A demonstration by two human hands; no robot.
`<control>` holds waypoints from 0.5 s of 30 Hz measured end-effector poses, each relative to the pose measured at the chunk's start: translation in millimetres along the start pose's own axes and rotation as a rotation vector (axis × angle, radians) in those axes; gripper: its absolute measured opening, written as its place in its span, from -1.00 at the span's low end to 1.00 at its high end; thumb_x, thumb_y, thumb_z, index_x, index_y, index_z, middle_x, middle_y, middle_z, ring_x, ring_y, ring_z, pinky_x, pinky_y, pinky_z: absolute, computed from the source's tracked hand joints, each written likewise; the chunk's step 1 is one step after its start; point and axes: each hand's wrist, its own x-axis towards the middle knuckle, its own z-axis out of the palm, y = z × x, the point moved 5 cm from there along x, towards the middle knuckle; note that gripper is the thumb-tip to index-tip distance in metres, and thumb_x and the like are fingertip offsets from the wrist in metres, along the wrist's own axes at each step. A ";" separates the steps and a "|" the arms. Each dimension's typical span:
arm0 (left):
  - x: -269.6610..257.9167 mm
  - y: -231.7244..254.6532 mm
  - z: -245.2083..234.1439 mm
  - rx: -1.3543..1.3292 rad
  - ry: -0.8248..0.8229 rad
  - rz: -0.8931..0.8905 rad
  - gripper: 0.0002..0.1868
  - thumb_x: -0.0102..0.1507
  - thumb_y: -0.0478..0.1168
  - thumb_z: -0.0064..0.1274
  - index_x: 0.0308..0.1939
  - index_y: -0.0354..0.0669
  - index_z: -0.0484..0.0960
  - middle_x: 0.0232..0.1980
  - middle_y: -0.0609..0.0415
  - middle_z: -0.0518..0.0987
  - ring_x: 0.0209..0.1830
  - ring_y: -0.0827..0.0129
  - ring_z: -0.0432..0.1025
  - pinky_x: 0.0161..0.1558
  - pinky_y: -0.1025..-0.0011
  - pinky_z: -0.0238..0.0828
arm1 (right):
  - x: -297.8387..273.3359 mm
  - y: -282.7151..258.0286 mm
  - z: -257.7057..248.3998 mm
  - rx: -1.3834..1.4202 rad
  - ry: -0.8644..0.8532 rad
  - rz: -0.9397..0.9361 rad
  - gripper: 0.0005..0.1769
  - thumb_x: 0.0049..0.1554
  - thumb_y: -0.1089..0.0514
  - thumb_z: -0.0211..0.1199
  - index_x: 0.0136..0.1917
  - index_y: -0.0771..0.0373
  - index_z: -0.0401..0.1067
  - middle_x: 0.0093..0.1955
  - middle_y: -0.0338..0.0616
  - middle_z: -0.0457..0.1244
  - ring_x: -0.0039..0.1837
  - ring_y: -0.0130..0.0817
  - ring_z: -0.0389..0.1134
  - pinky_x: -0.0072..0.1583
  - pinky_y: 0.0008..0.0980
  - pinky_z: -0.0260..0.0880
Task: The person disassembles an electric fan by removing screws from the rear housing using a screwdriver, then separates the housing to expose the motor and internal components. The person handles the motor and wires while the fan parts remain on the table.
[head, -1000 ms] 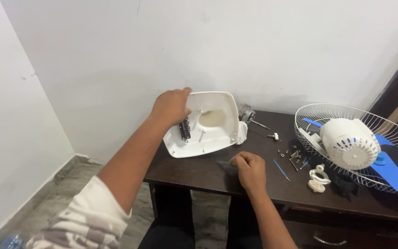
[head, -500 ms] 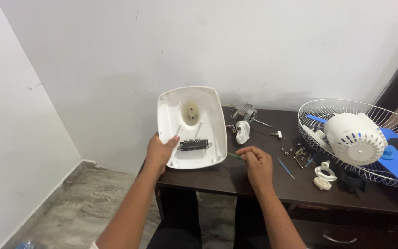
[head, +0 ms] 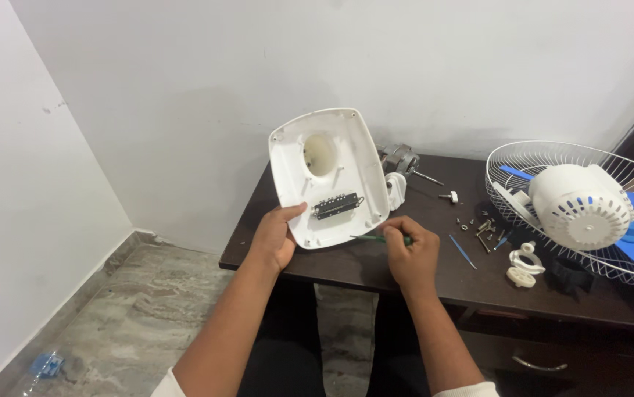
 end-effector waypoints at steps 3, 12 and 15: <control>0.3 -2.4 3.7 -0.047 -0.052 -0.071 -0.56 0.24 -0.36 0.05 0.18 -0.54 0.49 0.16 -0.23 0.61 0.12 0.12 0.55 0.20 0.22 0.45 | 2.9 0.4 11.8 0.040 -0.117 0.106 -0.77 0.21 0.16 0.21 -0.05 0.29 0.63 -0.35 -0.19 0.34 -0.31 -0.58 0.20 -0.26 -0.47 0.16; -14.9 1.1 21.7 0.367 -0.247 0.138 -0.45 0.12 -0.40 0.22 0.19 -0.43 0.50 0.08 -0.14 0.64 0.04 0.26 0.56 0.09 0.35 0.50 | 1.3 -20.6 18.9 -0.156 -0.244 -0.134 -0.70 0.10 0.04 0.36 0.06 0.22 0.62 -0.19 -0.07 0.39 -0.19 -0.33 0.40 -0.10 -0.38 0.37; -26.1 4.2 35.1 0.559 -0.233 0.283 -0.48 0.08 -0.33 0.29 0.10 -0.42 0.57 -0.01 -0.09 0.69 -0.06 0.33 0.58 0.01 0.38 0.53 | 0.3 -18.2 21.4 -0.162 -0.279 -0.083 -0.72 0.13 0.02 0.34 0.03 0.20 0.62 -0.20 -0.04 0.44 -0.17 -0.33 0.47 -0.09 -0.36 0.41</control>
